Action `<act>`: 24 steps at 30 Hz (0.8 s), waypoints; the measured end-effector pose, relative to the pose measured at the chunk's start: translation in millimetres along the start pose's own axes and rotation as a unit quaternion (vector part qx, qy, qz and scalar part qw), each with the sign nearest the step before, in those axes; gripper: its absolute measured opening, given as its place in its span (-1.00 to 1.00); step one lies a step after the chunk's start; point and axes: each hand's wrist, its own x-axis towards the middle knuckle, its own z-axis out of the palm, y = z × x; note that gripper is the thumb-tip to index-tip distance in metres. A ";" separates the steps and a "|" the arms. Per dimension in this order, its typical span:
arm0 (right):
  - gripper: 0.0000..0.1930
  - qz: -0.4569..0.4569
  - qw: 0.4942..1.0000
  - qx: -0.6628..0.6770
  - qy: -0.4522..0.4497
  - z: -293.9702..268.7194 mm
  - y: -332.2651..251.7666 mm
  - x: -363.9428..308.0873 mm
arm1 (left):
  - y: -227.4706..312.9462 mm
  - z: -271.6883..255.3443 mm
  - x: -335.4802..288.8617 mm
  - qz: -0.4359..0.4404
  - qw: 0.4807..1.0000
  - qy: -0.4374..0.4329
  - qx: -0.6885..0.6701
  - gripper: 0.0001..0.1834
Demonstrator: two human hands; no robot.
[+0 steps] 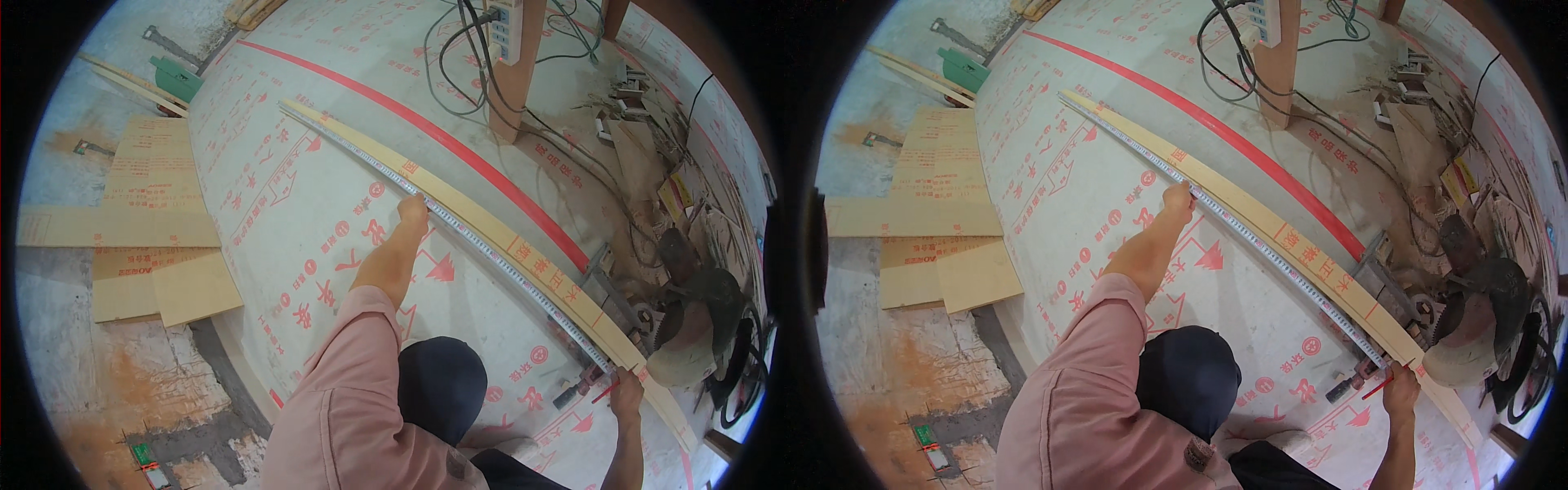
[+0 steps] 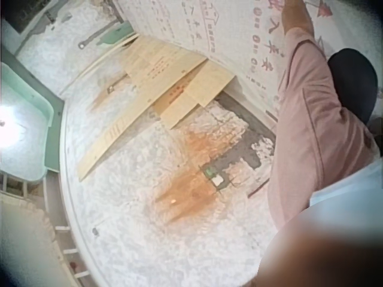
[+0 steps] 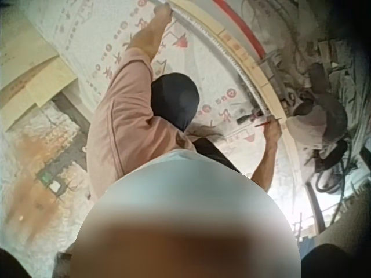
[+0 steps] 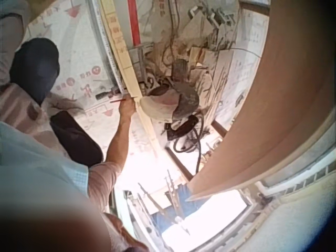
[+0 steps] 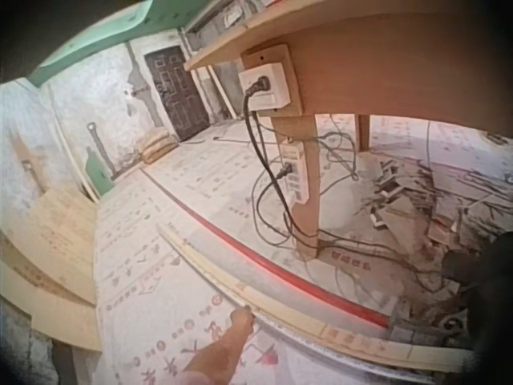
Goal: Measuring and cutting wooden strips using a tape measure and a miter saw.
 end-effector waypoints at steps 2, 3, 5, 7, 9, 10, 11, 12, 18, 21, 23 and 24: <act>-0.86 0.003 0.999 -0.033 0.001 4.7 18.1 -0.3 | 7.1 15.2 1.1 0.047 0.985 -0.092 0.138 -0.85; -0.86 0.056 0.996 -0.071 -0.014 -3.3 32.2 -19.0 | 7.3 110.2 -42.9 0.019 0.987 -0.132 0.093 -0.85; -0.86 0.166 0.982 -0.090 -0.016 -27.9 57.4 -61.7 | 104.2 244.3 -110.4 -0.379 0.890 -0.116 -0.225 -0.88; -0.85 0.114 0.990 -0.079 0.000 -19.5 37.8 -38.9 | 134.5 180.6 -86.4 -0.339 0.919 -0.084 -0.182 -0.90; -0.85 0.080 0.994 -0.081 0.007 -18.2 20.0 -20.8 | 154.1 145.8 -74.7 -0.309 0.937 -0.068 -0.147 -0.91; -0.85 0.077 0.994 -0.077 0.008 -17.1 19.7 -16.4 | 160.8 138.9 -72.1 -0.299 0.940 -0.038 -0.161 -0.92; -0.85 0.074 0.994 -0.079 0.004 -15.4 20.9 -13.6 | 165.7 135.8 -71.2 -0.290 0.941 -0.010 -0.176 -0.92; -0.85 0.072 0.994 -0.082 -0.001 -14.3 21.7 -12.1 | 170.1 135.3 -70.3 -0.290 0.941 -0.012 -0.175 -0.92; -0.85 0.067 0.995 -0.070 0.012 -11.7 23.5 -14.7 | 167.9 127.9 -72.3 -0.285 0.943 -0.014 -0.172 -0.91; -0.83 0.094 0.993 -0.073 -0.013 -12.8 19.8 -14.2 | 156.7 126.5 -81.1 -0.304 0.939 -0.005 -0.161 -0.88; -0.83 0.103 0.991 -0.084 -0.009 -14.9 20.3 -23.3 | 148.2 137.7 -88.8 -0.336 0.926 -0.056 -0.166 -0.90; -0.82 0.111 0.989 -0.093 -0.005 -15.8 25.0 -32.7 | 142.5 151.6 -95.2 -0.343 0.921 -0.069 -0.169 -0.90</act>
